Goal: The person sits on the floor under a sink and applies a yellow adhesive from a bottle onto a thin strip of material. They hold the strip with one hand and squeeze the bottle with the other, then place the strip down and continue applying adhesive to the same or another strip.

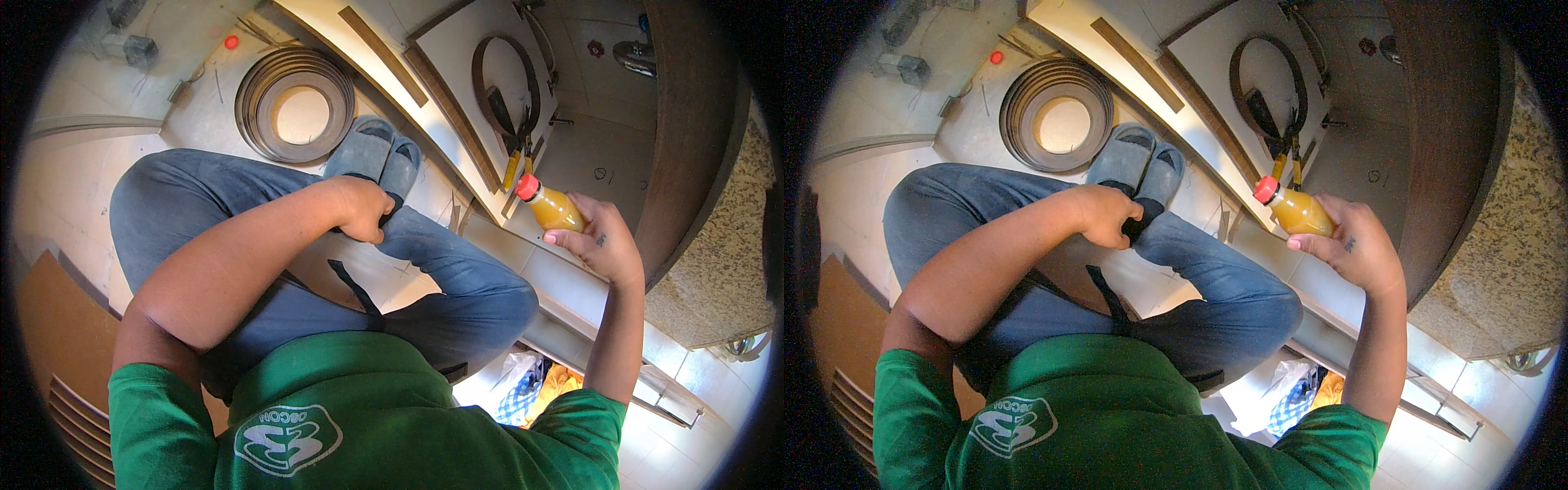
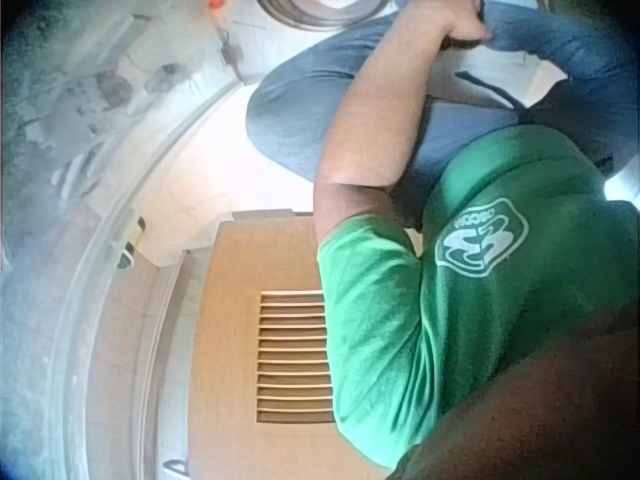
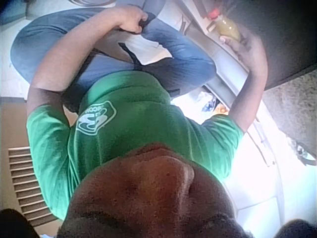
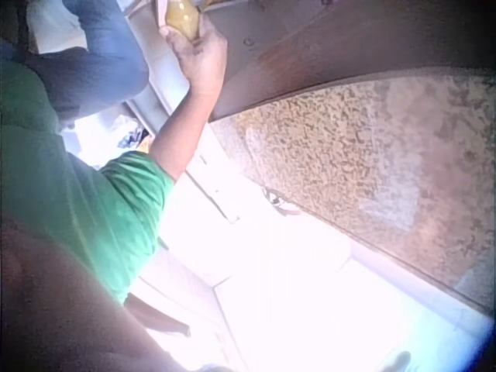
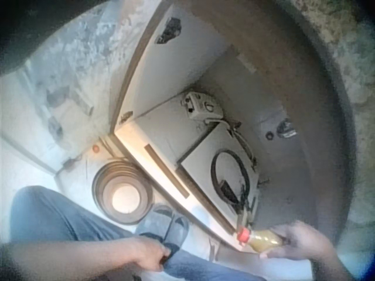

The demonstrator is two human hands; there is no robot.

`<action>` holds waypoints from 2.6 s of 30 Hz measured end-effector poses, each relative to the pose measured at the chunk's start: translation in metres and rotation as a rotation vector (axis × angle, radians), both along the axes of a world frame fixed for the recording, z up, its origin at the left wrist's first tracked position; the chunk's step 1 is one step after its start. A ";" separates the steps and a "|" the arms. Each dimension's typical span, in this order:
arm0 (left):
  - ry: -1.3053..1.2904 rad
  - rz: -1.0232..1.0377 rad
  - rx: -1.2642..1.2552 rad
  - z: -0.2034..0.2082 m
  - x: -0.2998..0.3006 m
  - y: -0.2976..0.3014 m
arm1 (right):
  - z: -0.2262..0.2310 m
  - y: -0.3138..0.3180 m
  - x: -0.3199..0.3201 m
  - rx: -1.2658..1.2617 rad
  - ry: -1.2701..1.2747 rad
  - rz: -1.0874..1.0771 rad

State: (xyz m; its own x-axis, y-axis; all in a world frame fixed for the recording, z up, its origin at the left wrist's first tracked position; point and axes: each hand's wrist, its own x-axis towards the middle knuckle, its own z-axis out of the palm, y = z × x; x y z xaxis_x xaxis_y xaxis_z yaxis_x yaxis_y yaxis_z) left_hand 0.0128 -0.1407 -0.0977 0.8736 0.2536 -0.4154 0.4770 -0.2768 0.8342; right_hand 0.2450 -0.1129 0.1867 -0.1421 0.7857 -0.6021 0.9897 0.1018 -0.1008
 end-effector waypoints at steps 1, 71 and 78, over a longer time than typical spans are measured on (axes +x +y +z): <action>0.000 0.000 -0.002 0.000 0.000 0.000 | 0.000 0.000 0.000 -0.004 0.000 -0.010; 0.035 -0.004 -0.002 0.005 -0.006 0.005 | -0.108 0.084 -0.081 0.856 1.150 -0.325; 0.039 -0.009 -0.008 0.007 -0.006 0.006 | -0.106 0.088 -0.090 0.814 1.159 -0.333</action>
